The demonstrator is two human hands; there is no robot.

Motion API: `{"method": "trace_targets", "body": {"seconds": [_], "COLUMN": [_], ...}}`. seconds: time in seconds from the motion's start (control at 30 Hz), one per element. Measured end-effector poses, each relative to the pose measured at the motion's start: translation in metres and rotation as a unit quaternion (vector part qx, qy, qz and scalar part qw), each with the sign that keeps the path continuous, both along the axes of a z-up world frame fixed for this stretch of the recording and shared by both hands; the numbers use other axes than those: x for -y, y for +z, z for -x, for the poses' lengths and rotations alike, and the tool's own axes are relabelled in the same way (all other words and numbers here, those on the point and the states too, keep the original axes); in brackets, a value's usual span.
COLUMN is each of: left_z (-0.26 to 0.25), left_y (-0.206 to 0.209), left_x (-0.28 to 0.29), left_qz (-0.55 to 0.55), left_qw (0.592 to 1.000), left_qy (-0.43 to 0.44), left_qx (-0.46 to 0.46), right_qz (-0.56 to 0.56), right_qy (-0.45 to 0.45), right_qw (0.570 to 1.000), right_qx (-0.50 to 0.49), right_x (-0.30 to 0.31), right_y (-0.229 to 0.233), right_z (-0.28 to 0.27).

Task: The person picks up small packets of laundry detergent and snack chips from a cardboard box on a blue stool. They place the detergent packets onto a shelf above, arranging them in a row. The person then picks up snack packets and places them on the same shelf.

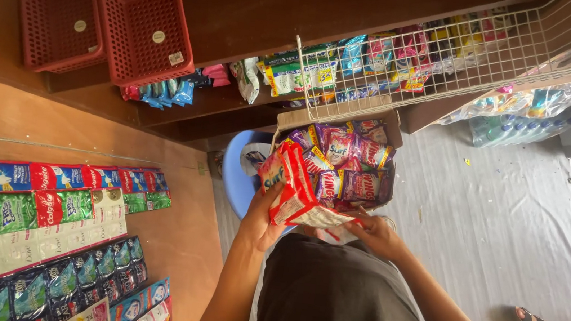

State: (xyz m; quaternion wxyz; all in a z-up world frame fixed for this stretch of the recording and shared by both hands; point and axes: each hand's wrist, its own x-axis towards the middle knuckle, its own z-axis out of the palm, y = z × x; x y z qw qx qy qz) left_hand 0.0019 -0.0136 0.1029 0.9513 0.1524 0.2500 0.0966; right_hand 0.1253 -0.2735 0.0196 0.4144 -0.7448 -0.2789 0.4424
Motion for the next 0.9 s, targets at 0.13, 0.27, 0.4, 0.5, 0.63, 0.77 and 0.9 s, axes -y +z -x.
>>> {"method": "trace_targets", "body": {"seconds": [0.13, 0.27, 0.4, 0.5, 0.63, 0.77, 0.9], "left_z": [0.000, 0.001, 0.005, -0.002, 0.000, -0.007, -0.012], "left_y": [-0.005, -0.012, -0.042, -0.005, 0.019, 0.060, 0.088], "left_x": [0.010, 0.032, 0.055, 0.062, 0.054, 0.042, 0.041], "left_qz": [-0.005, -0.032, -0.106, -0.149, -0.160, -0.272, -0.331], "left_qw": [1.000, 0.994, 0.974, 0.968, 0.967, 0.932, 0.907], "left_qy": [-0.010, -0.104, -0.198, -0.203, -0.193, -0.231, -0.248], "left_qx": [-0.025, -0.011, 0.020, 0.015, 0.038, 0.062, 0.079], "right_qz": [-0.085, 0.007, -0.106, -0.272, -0.307, -0.392, -0.372], "right_qy": [-0.071, -0.237, -0.326, -0.262, -0.247, -0.151, -0.112], "right_qw": [0.990, 0.943, 0.757, 0.722, 0.752, 0.796, 0.864], "right_qx": [-0.084, -0.234, -0.555, -0.580, -0.528, -0.435, -0.320], "right_x": [0.001, -0.014, -0.033, -0.038, -0.041, -0.045, -0.045], "right_y": [-0.044, -0.029, 0.011, 0.009, 0.071, 0.101, 0.091], "right_z": [0.004, 0.009, 0.012, 0.012, -0.005, -0.023, -0.024]}}
